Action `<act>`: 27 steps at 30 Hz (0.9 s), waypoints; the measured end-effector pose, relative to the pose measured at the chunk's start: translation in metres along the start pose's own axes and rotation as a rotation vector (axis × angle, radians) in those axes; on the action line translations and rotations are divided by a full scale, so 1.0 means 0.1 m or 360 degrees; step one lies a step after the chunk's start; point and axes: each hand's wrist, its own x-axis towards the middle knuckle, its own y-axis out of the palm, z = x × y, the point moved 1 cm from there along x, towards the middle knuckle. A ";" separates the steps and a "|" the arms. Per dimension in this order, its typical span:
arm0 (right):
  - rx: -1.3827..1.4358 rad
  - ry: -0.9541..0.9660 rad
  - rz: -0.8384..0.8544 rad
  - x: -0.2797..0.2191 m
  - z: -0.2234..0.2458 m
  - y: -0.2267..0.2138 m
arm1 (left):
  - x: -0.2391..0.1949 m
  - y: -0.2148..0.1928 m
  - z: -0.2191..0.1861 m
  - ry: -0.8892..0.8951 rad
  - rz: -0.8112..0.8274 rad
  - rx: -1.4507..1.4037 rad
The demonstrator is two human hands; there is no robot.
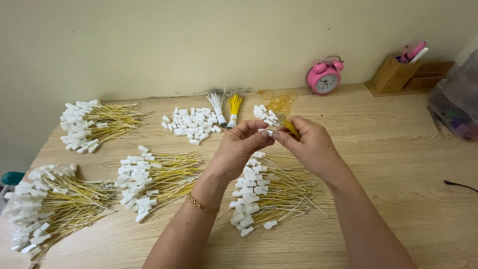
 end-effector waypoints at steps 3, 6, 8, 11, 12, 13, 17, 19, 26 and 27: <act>-0.0121 0.0200 0.0078 0.00 0.08 -0.01 | 0.00 0.01 -0.04 -0.0106 -0.0088 -0.0085; -0.0017 0.0187 0.0107 -0.01 0.02 0.04 | 0.01 0.03 -0.07 -0.0113 -0.0099 -0.0076; -0.0056 0.0135 0.0064 -0.01 0.02 0.06 | 0.03 0.01 0.00 -0.0055 -0.0068 -0.0058; -0.0119 0.0042 0.0000 -0.02 0.02 0.08 | 0.06 0.01 0.06 0.0025 -0.0037 -0.0029; -0.0143 0.0000 -0.0018 -0.02 0.01 0.09 | 0.06 0.02 0.07 0.0047 -0.0040 -0.0019; -0.0143 0.0006 -0.0019 -0.02 0.02 0.09 | 0.06 0.01 0.08 0.0041 -0.0038 -0.0021; -0.0209 -0.0035 0.0033 -0.02 0.06 0.07 | 0.05 -0.06 0.08 0.0022 -0.0046 0.0160; -0.0165 0.0011 0.0088 0.00 0.10 0.03 | 0.04 -0.08 0.08 -0.0002 -0.0036 0.0206; 0.0178 0.0257 -0.0233 0.09 -0.18 -0.43 | -0.07 0.00 0.02 -0.0286 -0.0074 0.1385; 0.0374 0.0157 -0.0374 0.09 -0.20 -0.49 | -0.08 0.00 0.02 -0.0357 -0.0048 0.1573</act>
